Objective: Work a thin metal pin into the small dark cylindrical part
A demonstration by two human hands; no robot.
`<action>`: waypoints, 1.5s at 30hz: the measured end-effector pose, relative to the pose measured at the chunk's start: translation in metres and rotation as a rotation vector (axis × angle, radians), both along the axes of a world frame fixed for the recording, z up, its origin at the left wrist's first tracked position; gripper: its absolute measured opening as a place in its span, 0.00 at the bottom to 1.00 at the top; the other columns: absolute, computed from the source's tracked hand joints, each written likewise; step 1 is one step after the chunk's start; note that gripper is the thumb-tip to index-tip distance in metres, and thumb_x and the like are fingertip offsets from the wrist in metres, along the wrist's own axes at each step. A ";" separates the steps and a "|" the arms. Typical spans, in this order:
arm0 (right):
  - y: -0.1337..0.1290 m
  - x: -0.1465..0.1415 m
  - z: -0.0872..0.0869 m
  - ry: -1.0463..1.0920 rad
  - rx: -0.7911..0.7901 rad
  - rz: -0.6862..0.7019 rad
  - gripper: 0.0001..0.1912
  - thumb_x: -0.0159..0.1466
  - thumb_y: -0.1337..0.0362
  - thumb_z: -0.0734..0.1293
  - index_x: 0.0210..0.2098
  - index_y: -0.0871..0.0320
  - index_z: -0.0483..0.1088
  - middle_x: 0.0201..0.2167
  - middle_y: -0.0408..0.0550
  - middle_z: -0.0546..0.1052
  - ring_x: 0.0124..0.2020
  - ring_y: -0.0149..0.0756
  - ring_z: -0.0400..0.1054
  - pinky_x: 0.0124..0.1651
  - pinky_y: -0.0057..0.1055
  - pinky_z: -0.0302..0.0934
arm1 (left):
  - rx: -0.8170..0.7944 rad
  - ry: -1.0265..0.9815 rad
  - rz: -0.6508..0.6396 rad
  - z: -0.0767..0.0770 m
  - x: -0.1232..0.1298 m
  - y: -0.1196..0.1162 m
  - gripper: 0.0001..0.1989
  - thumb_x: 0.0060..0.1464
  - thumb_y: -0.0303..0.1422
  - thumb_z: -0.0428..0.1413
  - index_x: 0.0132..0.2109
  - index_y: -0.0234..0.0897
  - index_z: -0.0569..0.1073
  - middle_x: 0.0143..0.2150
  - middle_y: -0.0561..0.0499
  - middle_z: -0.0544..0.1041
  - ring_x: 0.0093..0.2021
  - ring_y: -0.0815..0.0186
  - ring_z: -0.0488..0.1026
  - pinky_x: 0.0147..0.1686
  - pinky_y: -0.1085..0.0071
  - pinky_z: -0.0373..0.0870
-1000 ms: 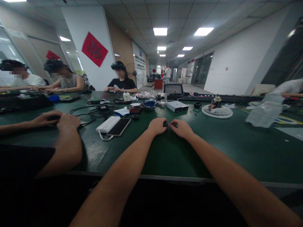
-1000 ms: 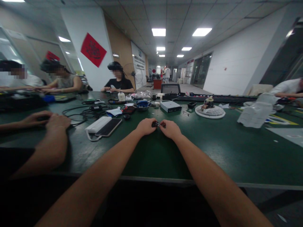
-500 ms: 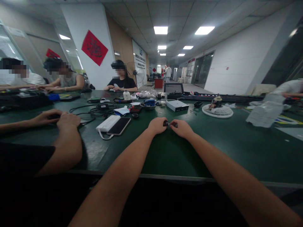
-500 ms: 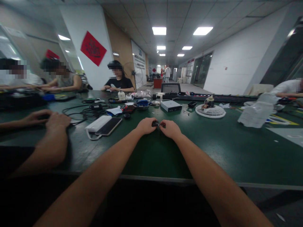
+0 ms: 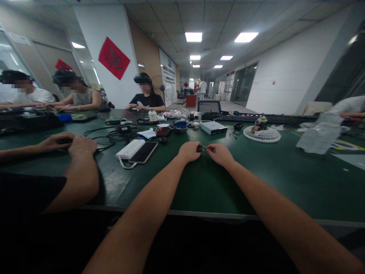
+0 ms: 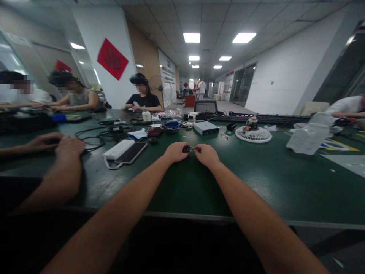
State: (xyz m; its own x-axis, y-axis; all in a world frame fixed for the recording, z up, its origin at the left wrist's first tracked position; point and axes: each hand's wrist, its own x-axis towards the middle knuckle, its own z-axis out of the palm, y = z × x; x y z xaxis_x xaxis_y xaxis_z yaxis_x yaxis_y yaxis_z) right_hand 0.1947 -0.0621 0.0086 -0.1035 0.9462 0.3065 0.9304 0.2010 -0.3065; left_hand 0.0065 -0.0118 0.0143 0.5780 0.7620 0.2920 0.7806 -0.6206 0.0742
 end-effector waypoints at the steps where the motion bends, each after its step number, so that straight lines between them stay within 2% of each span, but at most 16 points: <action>1: 0.000 0.000 0.000 -0.003 -0.001 0.000 0.15 0.71 0.57 0.65 0.52 0.58 0.72 0.50 0.51 0.76 0.47 0.41 0.73 0.51 0.45 0.69 | 0.002 -0.001 0.002 0.000 0.000 0.000 0.17 0.65 0.38 0.57 0.57 0.36 0.71 0.55 0.43 0.74 0.51 0.58 0.75 0.50 0.55 0.75; 8: 0.000 0.001 -0.001 -0.038 -0.025 0.010 0.14 0.71 0.57 0.65 0.52 0.58 0.72 0.52 0.52 0.75 0.48 0.41 0.72 0.52 0.45 0.69 | 0.009 -0.009 0.017 0.000 -0.001 0.001 0.17 0.65 0.38 0.57 0.57 0.36 0.71 0.55 0.43 0.74 0.51 0.58 0.74 0.50 0.55 0.75; 18: 0.001 0.002 -0.003 -0.084 -0.036 0.005 0.15 0.71 0.58 0.66 0.53 0.57 0.71 0.53 0.52 0.74 0.50 0.42 0.72 0.53 0.46 0.68 | 0.022 -0.028 -0.048 0.001 0.000 -0.001 0.16 0.65 0.38 0.57 0.56 0.36 0.72 0.54 0.44 0.74 0.51 0.58 0.74 0.51 0.54 0.74; 28: -0.003 0.000 0.002 -0.092 -0.043 0.058 0.15 0.71 0.57 0.66 0.53 0.58 0.71 0.52 0.52 0.75 0.49 0.42 0.72 0.52 0.46 0.68 | 0.025 -0.058 -0.048 0.003 -0.002 -0.002 0.16 0.65 0.39 0.56 0.56 0.36 0.72 0.53 0.44 0.75 0.52 0.57 0.74 0.54 0.52 0.71; 45: -0.005 -0.002 0.003 -0.042 -0.058 0.008 0.15 0.71 0.57 0.66 0.52 0.58 0.72 0.51 0.52 0.75 0.49 0.41 0.72 0.52 0.45 0.68 | -0.012 -0.043 -0.045 0.005 0.000 -0.006 0.17 0.65 0.39 0.57 0.56 0.36 0.72 0.54 0.44 0.75 0.52 0.57 0.74 0.52 0.53 0.73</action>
State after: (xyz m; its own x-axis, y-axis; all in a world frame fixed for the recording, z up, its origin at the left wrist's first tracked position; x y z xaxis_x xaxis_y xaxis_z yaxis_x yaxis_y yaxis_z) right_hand 0.1931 -0.0668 0.0118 -0.1229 0.9614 0.2461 0.9412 0.1915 -0.2782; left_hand 0.0062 -0.0179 0.0198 0.5988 0.7392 0.3082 0.7480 -0.6537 0.1146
